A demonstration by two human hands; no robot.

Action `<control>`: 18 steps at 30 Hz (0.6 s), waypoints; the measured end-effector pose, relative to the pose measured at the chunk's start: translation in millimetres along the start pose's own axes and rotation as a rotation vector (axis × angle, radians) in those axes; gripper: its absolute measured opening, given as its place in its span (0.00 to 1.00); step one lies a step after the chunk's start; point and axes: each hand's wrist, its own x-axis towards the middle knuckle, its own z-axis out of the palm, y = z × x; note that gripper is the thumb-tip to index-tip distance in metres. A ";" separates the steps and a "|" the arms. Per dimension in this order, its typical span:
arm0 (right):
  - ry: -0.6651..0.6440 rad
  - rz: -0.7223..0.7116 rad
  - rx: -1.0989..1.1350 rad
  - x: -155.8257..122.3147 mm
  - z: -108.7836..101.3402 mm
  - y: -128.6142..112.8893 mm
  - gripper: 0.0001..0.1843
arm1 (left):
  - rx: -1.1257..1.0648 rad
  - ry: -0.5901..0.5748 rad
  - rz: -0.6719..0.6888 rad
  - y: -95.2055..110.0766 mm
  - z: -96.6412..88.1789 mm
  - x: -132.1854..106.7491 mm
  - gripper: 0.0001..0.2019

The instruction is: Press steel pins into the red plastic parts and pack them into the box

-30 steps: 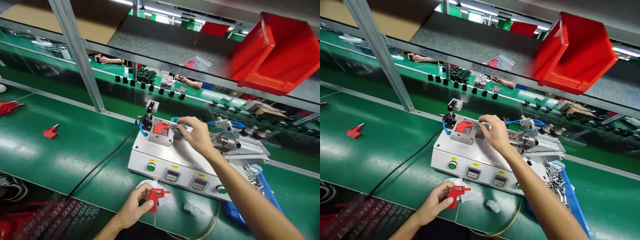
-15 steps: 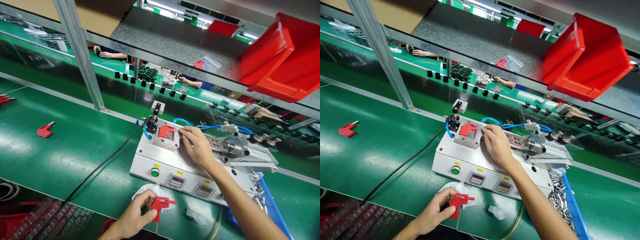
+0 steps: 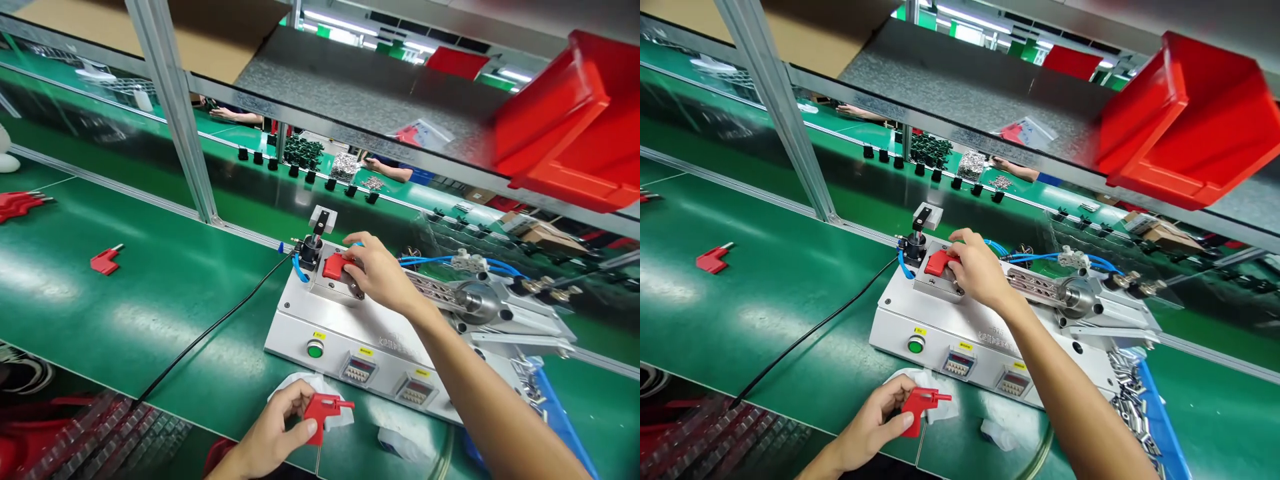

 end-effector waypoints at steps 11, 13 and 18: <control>0.217 -0.026 0.113 -92.3 -36.3 -16.7 0.06 | 0.041 0.033 -0.012 -8.3 -0.1 -3.7 0.29; 0.200 -0.011 0.076 -119.1 -26.2 -9.2 0.07 | 0.059 0.031 -0.006 -7.2 -0.7 -2.0 0.28; 0.206 -0.016 0.046 -138.1 -1.0 11.0 0.08 | 0.098 0.021 0.007 -7.0 0.5 0.6 0.26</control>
